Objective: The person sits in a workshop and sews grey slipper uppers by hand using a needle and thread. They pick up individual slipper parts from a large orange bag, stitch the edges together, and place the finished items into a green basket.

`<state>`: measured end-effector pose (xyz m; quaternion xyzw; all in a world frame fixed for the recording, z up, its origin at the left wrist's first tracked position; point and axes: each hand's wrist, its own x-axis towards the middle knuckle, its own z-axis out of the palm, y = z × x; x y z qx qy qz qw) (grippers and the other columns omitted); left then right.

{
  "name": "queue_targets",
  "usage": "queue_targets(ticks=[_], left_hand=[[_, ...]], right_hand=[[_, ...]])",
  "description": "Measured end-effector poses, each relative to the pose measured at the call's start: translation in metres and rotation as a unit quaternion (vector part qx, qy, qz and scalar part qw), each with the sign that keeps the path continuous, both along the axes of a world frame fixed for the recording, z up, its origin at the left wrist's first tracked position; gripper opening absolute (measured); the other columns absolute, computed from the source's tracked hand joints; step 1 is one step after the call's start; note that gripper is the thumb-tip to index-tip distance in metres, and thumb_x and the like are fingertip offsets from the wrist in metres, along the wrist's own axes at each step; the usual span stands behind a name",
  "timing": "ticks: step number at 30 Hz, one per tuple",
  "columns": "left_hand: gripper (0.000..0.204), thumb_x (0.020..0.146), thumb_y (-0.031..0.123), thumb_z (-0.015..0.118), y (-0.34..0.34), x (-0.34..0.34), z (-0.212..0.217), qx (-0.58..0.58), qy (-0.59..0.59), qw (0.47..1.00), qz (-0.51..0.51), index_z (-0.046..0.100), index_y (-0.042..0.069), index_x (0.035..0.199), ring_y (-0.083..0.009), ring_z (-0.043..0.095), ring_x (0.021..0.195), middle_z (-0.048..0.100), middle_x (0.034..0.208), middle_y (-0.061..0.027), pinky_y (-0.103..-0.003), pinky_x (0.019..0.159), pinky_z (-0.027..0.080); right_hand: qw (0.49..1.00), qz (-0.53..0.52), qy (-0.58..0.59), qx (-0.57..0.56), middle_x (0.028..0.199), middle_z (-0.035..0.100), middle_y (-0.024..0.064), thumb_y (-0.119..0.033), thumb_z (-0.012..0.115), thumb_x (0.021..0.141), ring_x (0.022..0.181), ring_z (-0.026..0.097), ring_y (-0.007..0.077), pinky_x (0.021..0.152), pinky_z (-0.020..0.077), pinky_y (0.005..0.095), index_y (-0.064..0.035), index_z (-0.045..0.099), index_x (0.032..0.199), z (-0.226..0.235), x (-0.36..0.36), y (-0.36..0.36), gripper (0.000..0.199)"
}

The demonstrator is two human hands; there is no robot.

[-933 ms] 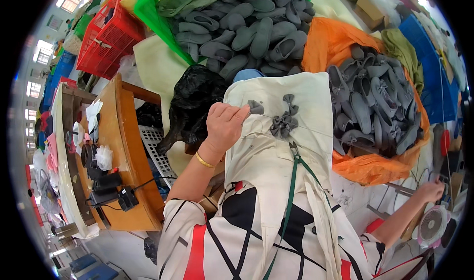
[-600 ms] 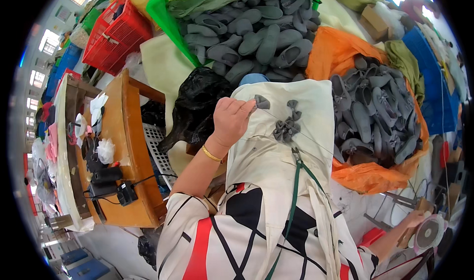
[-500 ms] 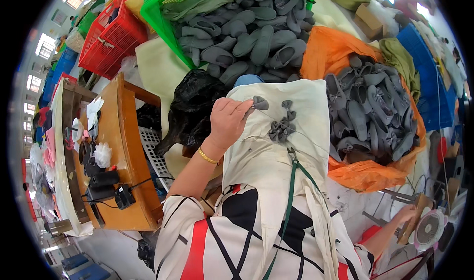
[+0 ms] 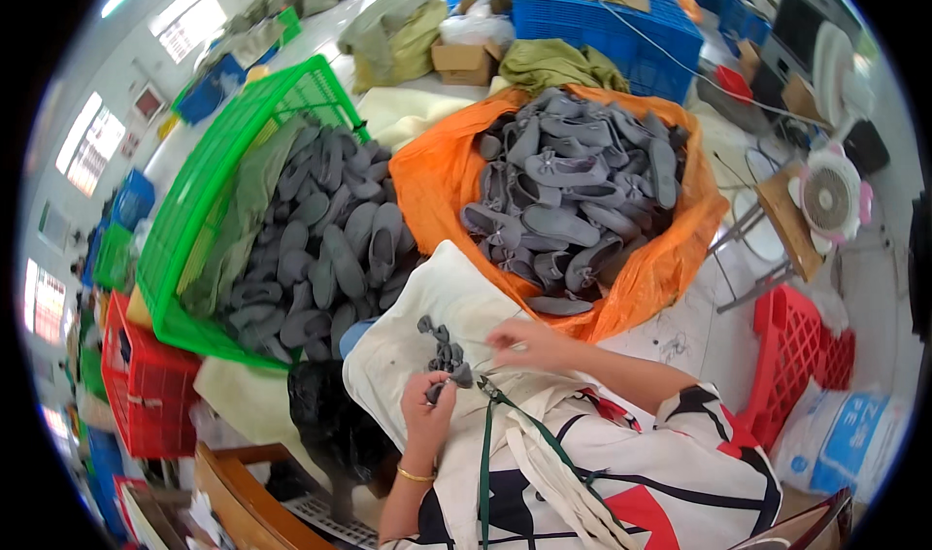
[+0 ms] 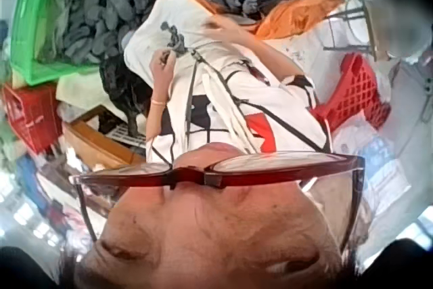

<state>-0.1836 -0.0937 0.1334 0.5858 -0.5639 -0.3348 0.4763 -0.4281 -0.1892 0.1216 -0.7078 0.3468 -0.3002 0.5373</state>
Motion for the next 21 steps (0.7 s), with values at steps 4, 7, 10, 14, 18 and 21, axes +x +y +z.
queue_targets(ticks=[4, 7, 10, 14, 18, 21], left_hand=[[0.008, 0.085, 0.003, 0.068, 0.000, -0.016, 0.001, 0.076, 0.100, 0.991, -0.038, 0.066, 0.001, 0.093, -0.0047, 0.050, 0.068, 0.059, 0.078, 0.0022, -0.022, 0.060, 0.040], [0.007, 0.086, 0.004, 0.066, 0.002, -0.012, 0.012, 0.145, 0.169, 0.973, -0.061, 0.066, 0.001, 0.093, -0.0044, 0.051, 0.069, 0.059, 0.077, 0.0021, -0.021, 0.061, 0.041], [0.008, 0.089, 0.006, 0.064, 0.004, -0.004, -0.006, 0.138, 0.148, 0.972, -0.121, 0.066, 0.003, 0.097, -0.0026, 0.052, 0.069, 0.062, 0.079, 0.0045, -0.019, 0.061, 0.040], [0.010, 0.089, 0.007, 0.066, 0.001, 0.003, -0.017, 0.150, 0.169, 0.964, -0.140, 0.066, 0.002, 0.098, -0.0021, 0.051, 0.071, 0.061, 0.081, 0.0054, -0.019, 0.061, 0.040], [0.015, 0.090, 0.010, 0.067, -0.008, 0.010, -0.017, 0.122, 0.202, 0.964, -0.119, 0.067, 0.002, 0.103, -0.0033, 0.052, 0.073, 0.062, 0.085, 0.0035, -0.020, 0.062, 0.041], [0.019, 0.090, 0.013, 0.067, -0.024, 0.021, -0.005, 0.113, 0.121, 0.977, -0.138, 0.068, 0.003, 0.106, -0.0036, 0.054, 0.079, 0.063, 0.090, 0.0021, -0.020, 0.068, 0.044]], right_hand=[[0.996, 0.076, -0.015, 0.043, 0.090, 0.065, 0.0037, -0.025, 0.068, 0.090, 0.086, 0.059, 0.0118, 0.078, 0.0488, 0.0279, -0.0025, 0.064, 0.101, 0.026, 0.030, 0.016, 0.025], [0.982, 0.087, -0.064, 0.154, 0.085, 0.060, -0.0030, -0.018, 0.064, 0.094, 0.080, 0.053, 0.0046, 0.074, 0.0443, 0.0221, -0.0026, 0.063, 0.096, 0.015, 0.039, 0.018, 0.016], [0.965, 0.081, -0.098, 0.230, 0.083, 0.057, -0.0062, -0.013, 0.060, 0.095, 0.079, 0.051, 0.0030, 0.071, 0.0429, 0.0211, -0.0044, 0.063, 0.093, -0.008, 0.048, 0.023, 0.009], [0.958, 0.090, -0.103, 0.251, 0.083, 0.057, -0.0048, -0.023, 0.063, 0.096, 0.076, 0.050, 0.0035, 0.068, 0.0429, 0.0216, -0.0037, 0.062, 0.095, -0.010, 0.046, 0.022, 0.020], [0.964, 0.067, -0.034, 0.255, 0.085, 0.059, -0.0035, -0.021, 0.065, 0.095, 0.076, 0.052, 0.0039, 0.067, 0.0435, 0.0209, -0.0033, 0.061, 0.098, 0.001, 0.048, 0.018, 0.018], [0.961, 0.018, -0.048, 0.273, 0.086, 0.062, -0.0023, -0.015, 0.064, 0.095, 0.077, 0.054, 0.0042, 0.070, 0.0450, 0.0209, -0.0018, 0.061, 0.098, 0.002, 0.054, 0.007, 0.014]])
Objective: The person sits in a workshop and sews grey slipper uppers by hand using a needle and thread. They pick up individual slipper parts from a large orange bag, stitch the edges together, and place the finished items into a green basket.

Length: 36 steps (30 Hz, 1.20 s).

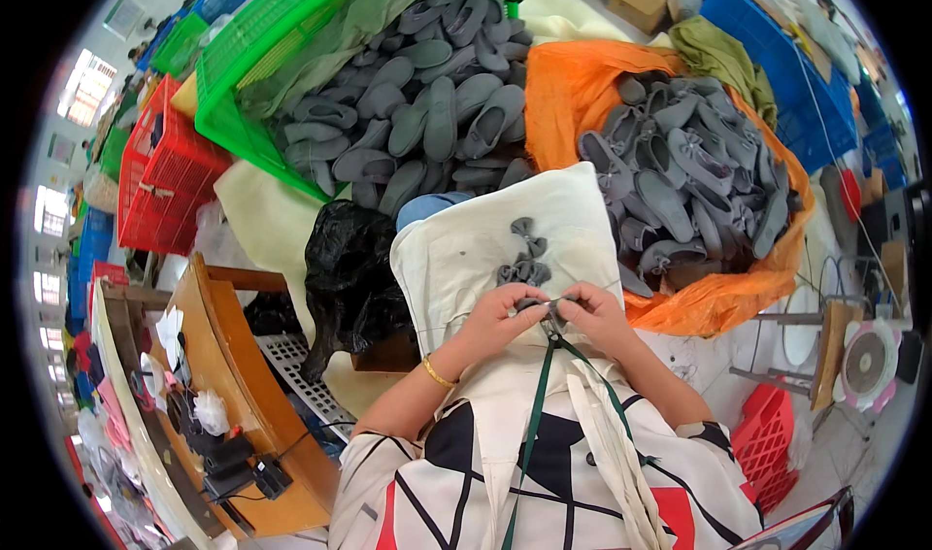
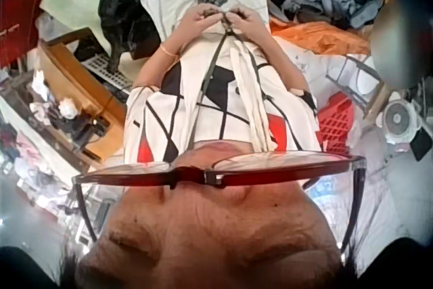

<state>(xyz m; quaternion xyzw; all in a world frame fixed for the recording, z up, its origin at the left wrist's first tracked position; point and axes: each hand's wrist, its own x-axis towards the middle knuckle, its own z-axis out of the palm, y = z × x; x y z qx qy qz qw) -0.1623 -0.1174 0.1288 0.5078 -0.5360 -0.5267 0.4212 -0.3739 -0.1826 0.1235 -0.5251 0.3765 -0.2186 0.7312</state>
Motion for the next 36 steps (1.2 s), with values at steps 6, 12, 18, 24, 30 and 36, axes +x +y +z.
queue_targets(ticks=[6, 12, 18, 24, 30, 36], left_hand=[[0.030, 0.083, 0.020, 0.072, -0.058, 0.055, -0.021, -0.108, -0.264, 0.953, 0.100, 0.066, 0.002, 0.107, -0.0279, 0.062, 0.092, 0.066, 0.094, -0.0136, -0.040, 0.086, 0.048], [0.033, 0.075, 0.023, 0.072, -0.088, 0.115, -0.086, -0.098, -0.517, 0.848, 0.067, 0.061, 0.001, 0.097, -0.0322, 0.060, 0.095, 0.064, 0.090, -0.0151, -0.044, 0.089, 0.044], [0.028, 0.080, 0.030, 0.070, -0.114, 0.131, -0.095, 0.012, -0.479, 0.872, -0.101, 0.062, 0.004, 0.089, -0.0321, 0.062, 0.090, 0.064, 0.090, -0.0139, -0.043, 0.084, 0.048], [0.030, 0.084, 0.033, 0.069, -0.201, 0.146, -0.103, -0.030, -0.480, 0.874, -0.073, 0.063, 0.004, 0.090, -0.0327, 0.063, 0.090, 0.065, 0.093, -0.0147, -0.045, 0.076, 0.052], [0.026, 0.081, 0.026, 0.072, -0.289, 0.120, -0.197, -0.072, -0.553, 0.816, -0.154, 0.065, 0.006, 0.096, -0.0295, 0.060, 0.097, 0.064, 0.095, -0.0105, -0.041, 0.083, 0.050], [0.017, 0.084, 0.015, 0.060, -0.311, 0.090, -0.280, -0.111, -0.619, 0.765, -0.137, 0.068, 0.009, 0.098, -0.0263, 0.056, 0.106, 0.062, 0.104, -0.0085, -0.043, 0.089, 0.045]], right_hand=[[0.991, -0.122, -0.005, -0.049, 0.085, 0.061, -0.0025, -0.010, 0.059, 0.097, 0.076, 0.053, 0.0041, 0.072, 0.0445, 0.0206, -0.0016, 0.061, 0.094, -0.028, -0.006, -0.051, 0.010], [0.977, -0.165, 0.057, -0.121, 0.084, 0.060, -0.0043, -0.015, 0.059, 0.099, 0.076, 0.050, 0.0025, 0.071, 0.0410, 0.0185, -0.0027, 0.060, 0.093, -0.038, 0.009, -0.099, 0.013], [0.960, -0.194, 0.066, -0.192, 0.082, 0.052, -0.0067, -0.011, 0.062, 0.097, 0.071, 0.042, 0.0007, 0.063, 0.0343, 0.0158, -0.0028, 0.058, 0.095, -0.054, 0.026, -0.131, 0.010], [0.922, -0.178, 0.114, -0.325, 0.075, 0.045, -0.0024, -0.006, 0.066, 0.090, 0.065, 0.042, 0.0064, 0.057, 0.0334, 0.0210, -0.0026, 0.060, 0.091, -0.080, 0.051, -0.143, 0.007], [0.878, -0.150, 0.171, -0.421, 0.072, 0.045, 0.0053, -0.004, 0.070, 0.079, 0.057, 0.042, 0.0157, 0.050, 0.0308, 0.0279, -0.0050, 0.061, 0.088, -0.075, 0.063, -0.152, 0.013], [0.879, -0.138, 0.177, -0.420, 0.070, 0.044, 0.0055, -0.007, 0.071, 0.080, 0.057, 0.042, 0.0169, 0.049, 0.0303, 0.0292, -0.0044, 0.062, 0.089, -0.079, 0.061, -0.155, 0.014]])
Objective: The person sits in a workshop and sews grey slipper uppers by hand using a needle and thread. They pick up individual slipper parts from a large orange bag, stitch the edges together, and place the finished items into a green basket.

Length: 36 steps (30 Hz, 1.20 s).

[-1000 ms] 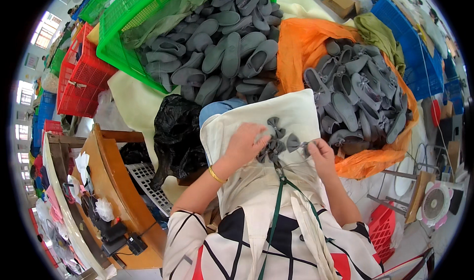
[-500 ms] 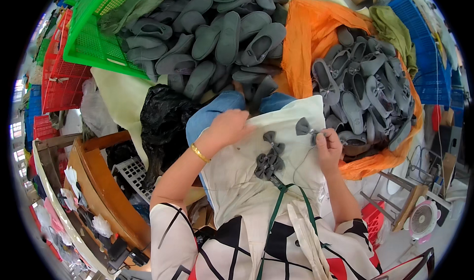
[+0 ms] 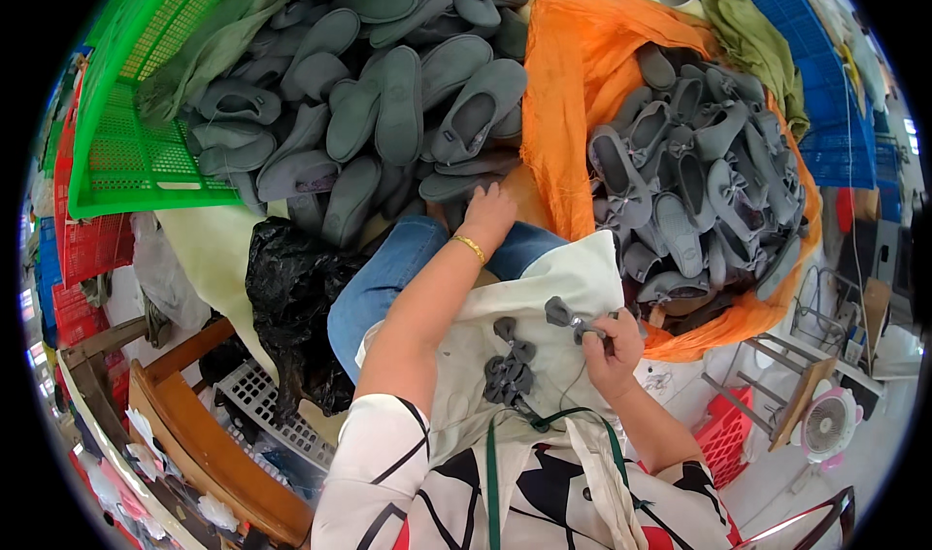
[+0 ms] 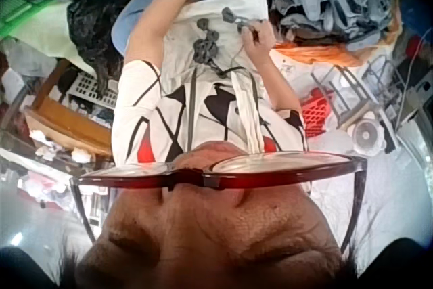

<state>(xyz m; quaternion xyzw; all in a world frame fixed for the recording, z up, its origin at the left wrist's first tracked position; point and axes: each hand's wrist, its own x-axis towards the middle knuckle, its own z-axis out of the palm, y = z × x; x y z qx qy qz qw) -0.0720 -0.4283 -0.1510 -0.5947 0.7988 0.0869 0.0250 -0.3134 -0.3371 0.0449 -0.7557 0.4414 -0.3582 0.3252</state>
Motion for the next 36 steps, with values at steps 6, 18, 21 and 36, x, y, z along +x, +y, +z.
queue_targets(ticks=[6, 18, 21, 36], left_hand=[[0.018, 0.083, 0.014, 0.061, 0.019, 0.029, -0.001, 0.056, -0.054, 0.997, -0.022, 0.072, 0.009, 0.096, -0.0255, 0.058, 0.103, 0.064, 0.101, -0.0067, -0.041, 0.086, 0.048], [0.011, 0.082, 0.015, 0.066, 0.057, 0.107, 0.116, 0.042, -0.066, 0.992, 0.100, 0.069, 0.008, 0.090, -0.0270, 0.065, 0.095, 0.069, 0.093, -0.0091, -0.041, 0.077, 0.055], [0.016, 0.084, 0.020, 0.068, 0.061, 0.093, 0.109, 0.047, -0.013, 0.991, 0.126, 0.065, 0.006, 0.092, -0.0317, 0.066, 0.093, 0.068, 0.092, -0.0122, -0.045, 0.079, 0.054], [0.051, 0.087, 0.046, 0.066, 0.056, 0.014, 0.015, 0.209, 0.107, 0.951, 0.203, 0.057, 0.002, 0.109, -0.0400, 0.065, 0.100, 0.068, 0.104, -0.0232, -0.048, 0.085, 0.051]], right_hand=[[1.000, -0.014, -0.013, 0.015, 0.073, 0.046, 0.0045, -0.008, 0.068, 0.084, 0.060, 0.041, 0.0132, 0.053, 0.0301, 0.0264, -0.0036, 0.061, 0.091, 0.000, -0.006, 0.001, 0.010], [0.999, -0.026, -0.030, -0.013, 0.070, 0.051, 0.0061, -0.004, 0.073, 0.079, 0.062, 0.049, 0.0187, 0.053, 0.0380, 0.0300, -0.0044, 0.064, 0.089, 0.005, 0.002, 0.016, 0.013], [0.999, -0.014, -0.032, -0.022, 0.070, 0.052, 0.0071, -0.006, 0.073, 0.079, 0.062, 0.050, 0.0212, 0.054, 0.0392, 0.0324, -0.0047, 0.064, 0.088, 0.008, 0.007, 0.021, 0.013], [0.998, -0.019, -0.044, -0.047, 0.067, 0.050, 0.0068, -0.009, 0.074, 0.080, 0.061, 0.052, 0.0247, 0.055, 0.0418, 0.0367, -0.0044, 0.063, 0.083, 0.024, -0.011, 0.004, 0.013]])
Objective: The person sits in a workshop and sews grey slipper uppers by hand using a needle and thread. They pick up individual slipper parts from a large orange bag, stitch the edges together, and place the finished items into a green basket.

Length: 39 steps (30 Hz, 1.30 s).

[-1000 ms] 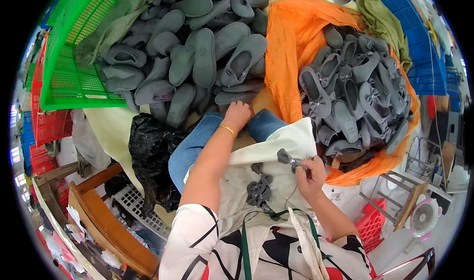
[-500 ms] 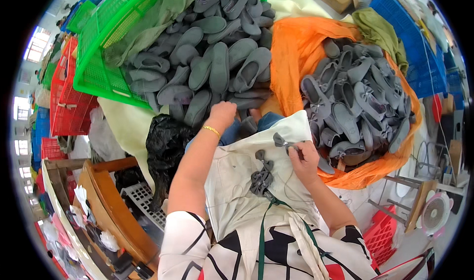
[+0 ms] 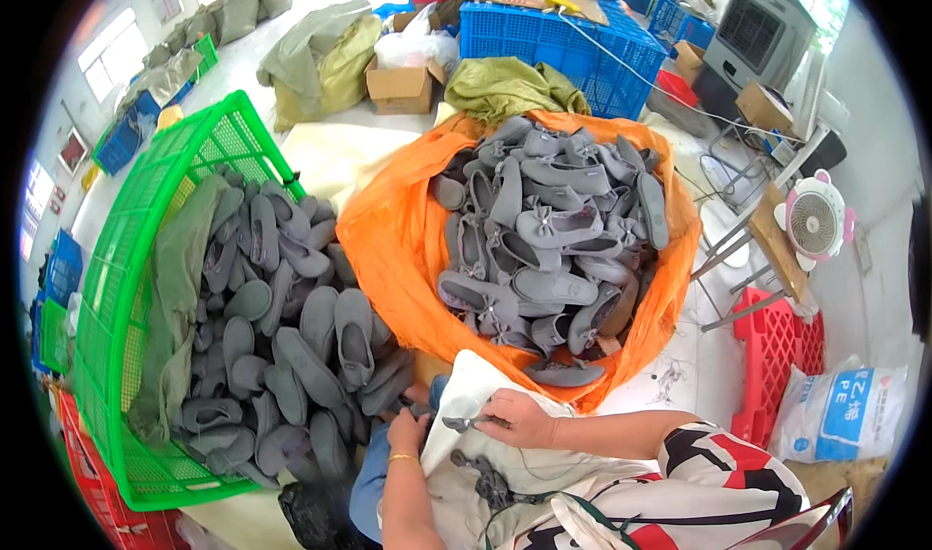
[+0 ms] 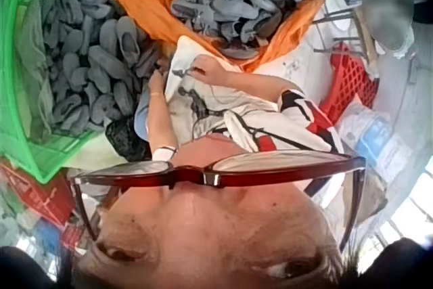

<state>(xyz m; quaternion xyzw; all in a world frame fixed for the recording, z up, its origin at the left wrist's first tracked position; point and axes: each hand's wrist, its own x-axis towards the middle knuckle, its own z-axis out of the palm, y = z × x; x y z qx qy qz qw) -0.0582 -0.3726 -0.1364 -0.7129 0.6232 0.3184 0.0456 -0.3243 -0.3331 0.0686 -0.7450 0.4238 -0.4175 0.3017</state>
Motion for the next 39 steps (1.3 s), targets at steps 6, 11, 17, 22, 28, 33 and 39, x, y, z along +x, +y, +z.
queue_targets(ticks=[6, 11, 17, 22, 28, 33, 39], left_hand=[[0.034, 0.086, 0.032, 0.063, 0.003, 0.004, 0.012, -0.020, -0.089, 0.996, 0.001, 0.062, 0.002, 0.102, -0.0388, 0.067, 0.095, 0.070, 0.100, -0.0215, -0.048, 0.083, 0.053], [0.028, 0.084, 0.027, 0.055, 0.006, 0.007, 0.046, -0.140, -0.117, 0.979, 0.089, 0.063, 0.001, 0.091, -0.0415, 0.068, 0.084, 0.069, 0.089, -0.0231, -0.050, 0.077, 0.053], [0.031, 0.086, 0.028, 0.055, 0.020, 0.074, 0.097, -0.365, 0.062, 0.889, 0.269, 0.055, -0.003, 0.083, -0.0393, 0.061, 0.070, 0.063, 0.078, -0.0245, -0.048, 0.068, 0.050], [0.027, 0.093, 0.027, 0.056, 0.069, 0.074, 0.195, -0.337, 0.501, 0.674, 0.426, 0.059, 0.001, 0.100, -0.0169, 0.063, 0.071, 0.064, 0.090, -0.0080, -0.025, 0.052, 0.052], [0.033, 0.094, 0.031, 0.050, 0.180, 0.080, 0.226, -0.329, 0.574, 0.593, 0.459, 0.059, 0.005, 0.113, -0.0185, 0.066, 0.085, 0.067, 0.102, -0.0072, -0.029, 0.060, 0.052], [0.035, 0.097, 0.035, 0.045, 0.280, 0.070, 0.204, -0.308, 0.585, 0.575, 0.482, 0.059, 0.008, 0.115, -0.0200, 0.066, 0.077, 0.069, 0.102, -0.0068, -0.031, 0.059, 0.054], [0.045, 0.099, 0.033, 0.042, 0.336, -0.007, 0.233, -0.225, 0.557, 0.612, 0.514, 0.057, 0.001, 0.127, -0.0311, 0.061, 0.099, 0.063, 0.118, -0.0140, -0.044, 0.081, 0.049]], right_hand=[[1.000, 0.006, 0.007, -0.016, 0.068, 0.051, 0.0069, -0.011, 0.073, 0.081, 0.062, 0.053, 0.0244, 0.057, 0.0435, 0.0370, -0.0042, 0.063, 0.083, -0.001, 0.004, 0.003, 0.012], [1.000, -0.011, 0.003, -0.022, 0.070, 0.052, 0.0074, -0.011, 0.073, 0.082, 0.063, 0.053, 0.0249, 0.058, 0.0442, 0.0371, -0.0038, 0.063, 0.084, -0.005, -0.001, 0.006, 0.013], [0.999, -0.014, -0.024, -0.042, 0.071, 0.055, 0.0078, -0.012, 0.073, 0.082, 0.065, 0.055, 0.0259, 0.060, 0.0454, 0.0368, -0.0041, 0.063, 0.084, -0.008, 0.000, 0.009, 0.013], [0.998, -0.028, -0.038, -0.052, 0.071, 0.055, 0.0082, -0.014, 0.072, 0.082, 0.066, 0.056, 0.0267, 0.060, 0.0453, 0.0379, -0.0046, 0.062, 0.083, -0.011, -0.008, 0.016, 0.014], [0.992, -0.072, -0.103, 0.011, 0.073, 0.058, 0.0097, -0.019, 0.072, 0.085, 0.064, 0.056, 0.0224, 0.060, 0.0446, 0.0350, -0.0024, 0.064, 0.085, -0.020, -0.005, 0.024, 0.019], [0.954, -0.042, -0.234, 0.183, 0.075, 0.060, 0.0050, -0.026, 0.068, 0.091, 0.068, 0.053, 0.0126, 0.063, 0.0448, 0.0307, -0.0011, 0.062, 0.086, 0.006, 0.000, 0.049, 0.026], [0.913, -0.022, -0.297, 0.280, 0.073, 0.056, -0.0027, -0.028, 0.067, 0.093, 0.065, 0.047, 0.0069, 0.060, 0.0414, 0.0262, -0.0037, 0.062, 0.087, 0.003, 0.000, 0.093, 0.025]])
